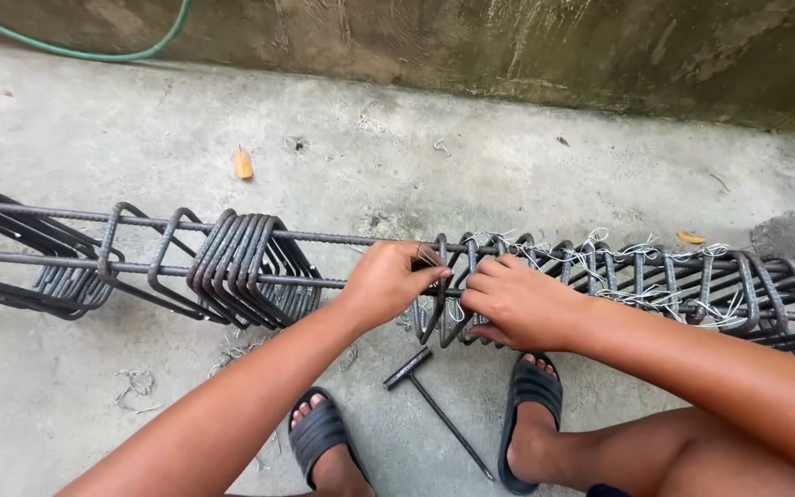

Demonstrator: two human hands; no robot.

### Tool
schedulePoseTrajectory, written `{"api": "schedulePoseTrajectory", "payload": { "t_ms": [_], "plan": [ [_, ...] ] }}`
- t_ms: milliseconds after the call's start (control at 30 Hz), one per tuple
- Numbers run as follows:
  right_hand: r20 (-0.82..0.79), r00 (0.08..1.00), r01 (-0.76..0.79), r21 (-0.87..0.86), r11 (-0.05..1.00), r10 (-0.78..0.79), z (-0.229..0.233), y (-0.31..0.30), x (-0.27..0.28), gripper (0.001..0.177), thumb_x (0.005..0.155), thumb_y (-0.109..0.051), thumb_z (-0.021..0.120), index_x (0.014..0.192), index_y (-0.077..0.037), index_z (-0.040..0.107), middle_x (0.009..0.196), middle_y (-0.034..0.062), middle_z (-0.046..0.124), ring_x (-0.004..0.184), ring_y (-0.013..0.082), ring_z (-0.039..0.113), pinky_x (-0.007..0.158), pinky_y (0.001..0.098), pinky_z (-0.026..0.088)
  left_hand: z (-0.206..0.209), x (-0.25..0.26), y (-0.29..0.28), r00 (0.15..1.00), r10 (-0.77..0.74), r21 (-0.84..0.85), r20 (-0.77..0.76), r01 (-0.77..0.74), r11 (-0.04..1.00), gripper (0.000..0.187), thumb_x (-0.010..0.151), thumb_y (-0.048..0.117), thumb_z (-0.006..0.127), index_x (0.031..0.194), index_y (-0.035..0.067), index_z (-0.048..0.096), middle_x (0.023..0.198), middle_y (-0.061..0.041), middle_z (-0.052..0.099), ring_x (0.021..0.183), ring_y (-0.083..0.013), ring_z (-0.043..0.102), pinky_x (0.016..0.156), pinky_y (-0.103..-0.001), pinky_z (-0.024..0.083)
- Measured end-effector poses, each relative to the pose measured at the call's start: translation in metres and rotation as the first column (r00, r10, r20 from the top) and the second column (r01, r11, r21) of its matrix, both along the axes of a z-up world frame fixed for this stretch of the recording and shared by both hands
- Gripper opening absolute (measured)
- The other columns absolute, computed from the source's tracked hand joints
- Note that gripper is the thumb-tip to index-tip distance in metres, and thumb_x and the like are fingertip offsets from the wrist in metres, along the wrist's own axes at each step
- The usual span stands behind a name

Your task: The person sits on a concrete floor and uses a metal twisting tool to secure wire ties around a rebar cage structure. They repeatedly wrap wire around the rebar intersections and twist the tool to tighten the connections.

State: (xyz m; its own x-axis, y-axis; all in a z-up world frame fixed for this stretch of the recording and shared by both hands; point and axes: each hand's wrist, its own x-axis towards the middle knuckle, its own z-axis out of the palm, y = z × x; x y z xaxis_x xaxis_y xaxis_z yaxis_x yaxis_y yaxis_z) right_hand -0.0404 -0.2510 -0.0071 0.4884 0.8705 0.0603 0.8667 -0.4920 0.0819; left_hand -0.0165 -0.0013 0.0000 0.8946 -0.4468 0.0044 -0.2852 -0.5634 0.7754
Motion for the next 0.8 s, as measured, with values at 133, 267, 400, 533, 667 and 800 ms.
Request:
{"api": "schedulePoseTrajectory", "payload": {
  "t_ms": [133,267,400,533,667,800],
  "plan": [
    [0.165,0.984,-0.075,0.028,0.997,0.069,-0.012,0.008,0.002,0.03,0.09,-0.043,0.066,0.089,-0.013,0.06,0.086,0.0043,0.059,0.091,0.0258,0.059,0.081,0.044,0.047,-0.003,-0.001,-0.003,0.985,0.131,-0.023,-0.111,-0.134,0.991,0.014,0.084,0.035,0.074,0.092,0.026,0.081,0.085,-0.003,0.08,0.093,-0.0337,0.075,0.079,-0.044,0.059],
    [0.295,0.943,-0.165,0.009,0.986,0.155,-0.002,0.013,0.007,0.03,0.098,-0.038,0.057,0.082,-0.013,0.057,0.077,0.0051,0.054,0.082,0.0273,0.056,0.079,0.0434,0.046,0.001,-0.003,-0.006,0.985,0.146,-0.011,-0.093,-0.148,0.989,0.015,0.083,0.036,0.075,0.091,0.025,0.082,0.082,-0.005,0.079,0.09,-0.0342,0.075,0.077,-0.045,0.059],
    [0.324,0.913,-0.265,0.007,0.964,0.248,0.001,0.014,0.007,0.025,0.097,-0.027,0.059,0.077,-0.012,0.056,0.072,0.0066,0.052,0.075,0.029,0.055,0.073,0.0439,0.045,-0.001,-0.006,-0.009,0.977,0.181,0.024,-0.115,-0.18,0.983,0.017,0.083,0.036,0.075,0.091,0.023,0.082,0.081,-0.005,0.079,0.09,-0.0335,0.076,0.076,-0.044,0.06],
    [0.349,0.876,-0.36,0.014,0.933,0.333,0.005,0.015,0.008,0.018,0.093,-0.017,0.059,0.077,-0.01,0.058,0.071,0.0075,0.051,0.072,0.03,0.053,0.07,0.0442,0.044,0.001,-0.013,-0.01,0.981,0.186,0.042,-0.047,-0.184,0.982,0.02,0.086,0.037,0.07,0.092,0.021,0.08,0.087,-0.006,0.079,0.092,-0.0346,0.074,0.076,-0.047,0.06],
    [0.372,0.851,-0.409,0.027,0.912,0.371,-0.003,0.011,0.017,0.018,0.094,-0.013,0.059,0.076,-0.01,0.057,0.07,0.0079,0.051,0.071,0.0306,0.053,0.066,0.0435,0.043,-0.01,-0.012,-0.013,0.987,0.138,0.046,0.086,-0.143,0.989,0.023,0.09,0.036,0.069,0.092,0.017,0.08,0.084,-0.009,0.078,0.087,-0.0346,0.075,0.074,-0.048,0.06],
    [0.325,0.857,-0.435,0.04,0.9,0.4,-0.011,0.011,0.011,0.014,0.091,-0.014,0.061,0.077,-0.01,0.06,0.071,0.0072,0.054,0.074,0.0295,0.055,0.064,0.043,0.044,-0.007,-0.039,-0.008,0.973,0.05,0.078,0.225,-0.07,0.995,0.021,0.092,0.029,0.066,0.096,0.013,0.079,0.086,-0.013,0.076,0.086,-0.0364,0.075,0.073,-0.048,0.06]
  ]
}}
